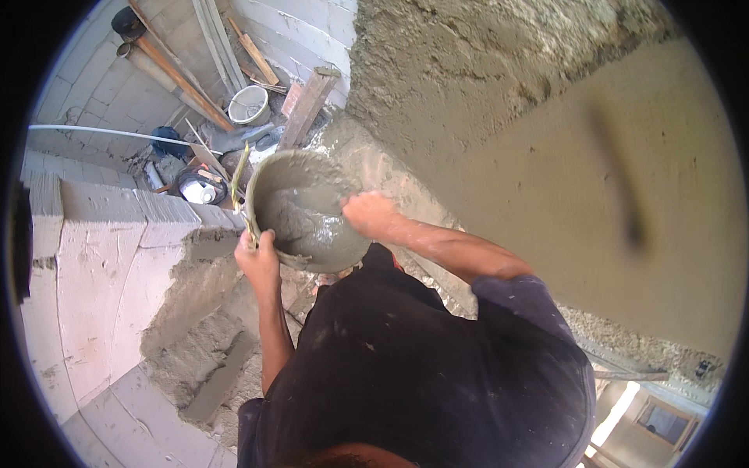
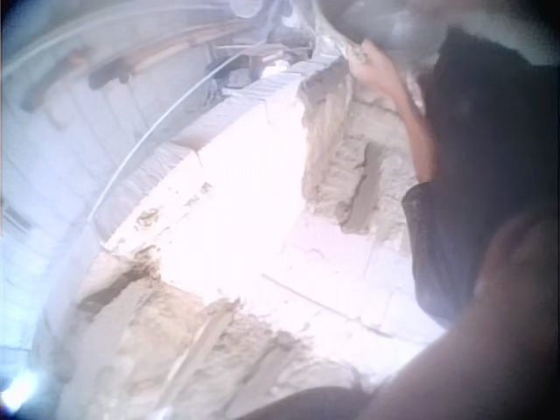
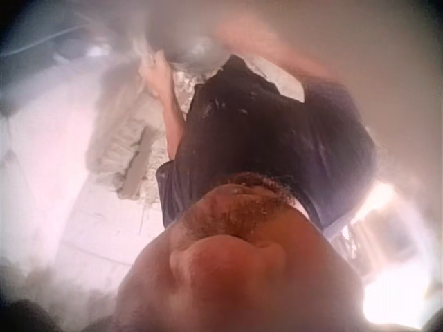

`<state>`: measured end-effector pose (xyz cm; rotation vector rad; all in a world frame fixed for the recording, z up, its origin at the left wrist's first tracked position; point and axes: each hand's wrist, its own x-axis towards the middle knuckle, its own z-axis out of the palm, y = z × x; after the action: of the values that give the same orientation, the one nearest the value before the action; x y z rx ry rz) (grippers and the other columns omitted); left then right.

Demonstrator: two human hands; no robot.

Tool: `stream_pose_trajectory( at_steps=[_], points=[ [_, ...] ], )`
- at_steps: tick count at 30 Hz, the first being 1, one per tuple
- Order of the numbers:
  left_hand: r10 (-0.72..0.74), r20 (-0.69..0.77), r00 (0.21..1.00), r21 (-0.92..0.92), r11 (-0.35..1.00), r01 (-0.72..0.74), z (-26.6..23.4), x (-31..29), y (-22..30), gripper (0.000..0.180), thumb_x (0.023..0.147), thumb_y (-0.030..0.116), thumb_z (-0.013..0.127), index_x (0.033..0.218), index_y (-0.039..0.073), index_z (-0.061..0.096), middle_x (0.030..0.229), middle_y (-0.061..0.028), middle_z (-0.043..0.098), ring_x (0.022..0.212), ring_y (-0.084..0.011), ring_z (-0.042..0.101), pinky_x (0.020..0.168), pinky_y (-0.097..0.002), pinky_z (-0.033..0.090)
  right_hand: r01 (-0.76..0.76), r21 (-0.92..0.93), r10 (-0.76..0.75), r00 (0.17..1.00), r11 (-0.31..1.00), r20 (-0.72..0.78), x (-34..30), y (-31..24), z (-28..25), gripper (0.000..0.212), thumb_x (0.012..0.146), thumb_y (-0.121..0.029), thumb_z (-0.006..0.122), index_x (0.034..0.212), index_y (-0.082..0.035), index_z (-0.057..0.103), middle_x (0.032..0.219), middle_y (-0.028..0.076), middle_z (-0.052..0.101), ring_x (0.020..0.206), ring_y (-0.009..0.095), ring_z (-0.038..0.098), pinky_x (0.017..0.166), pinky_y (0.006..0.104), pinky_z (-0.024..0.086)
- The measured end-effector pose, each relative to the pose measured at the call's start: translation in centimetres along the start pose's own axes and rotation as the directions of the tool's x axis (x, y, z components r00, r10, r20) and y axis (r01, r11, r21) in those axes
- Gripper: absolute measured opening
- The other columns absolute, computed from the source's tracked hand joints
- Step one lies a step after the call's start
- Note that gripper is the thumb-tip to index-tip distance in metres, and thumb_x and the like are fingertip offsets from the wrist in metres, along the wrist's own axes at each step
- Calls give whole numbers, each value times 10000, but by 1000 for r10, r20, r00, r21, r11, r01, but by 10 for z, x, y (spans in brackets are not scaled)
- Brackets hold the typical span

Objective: The person applies plaster to a wall using a trowel and then smooths it with a long wooden straightedge.

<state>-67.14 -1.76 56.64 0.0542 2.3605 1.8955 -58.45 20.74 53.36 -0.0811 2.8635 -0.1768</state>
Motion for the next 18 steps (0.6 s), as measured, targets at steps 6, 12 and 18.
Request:
stream_pose_trajectory(
  at_steps=[6,12,18],
  points=[
    [143,84,986,46,988,-147,-13,6,18,125,819,69,620,792,-42,571,640,-15,489,620,-100,435,562,-322,399,-158,67,163,982,985,-93,-26,-8,-23,213,934,-122,535,1079,-19,652,929,201,703,904,354,716,719,474,577],
    [237,123,964,30,970,-242,-14,-1,18,100,816,47,618,837,-51,616,657,-9,526,640,-75,450,569,-295,408,-123,455,13,971,882,238,-39,-56,1,353,862,-281,703,1144,-70,677,948,244,698,946,426,675,862,493,541],
    [-15,31,999,-37,999,16,-51,-18,11,101,823,54,612,853,-40,637,679,30,536,646,-64,462,573,-272,398,-95,529,6,986,843,167,-57,-66,14,331,882,-264,669,1142,-58,660,846,242,691,864,430,678,782,517,537]
  ],
)
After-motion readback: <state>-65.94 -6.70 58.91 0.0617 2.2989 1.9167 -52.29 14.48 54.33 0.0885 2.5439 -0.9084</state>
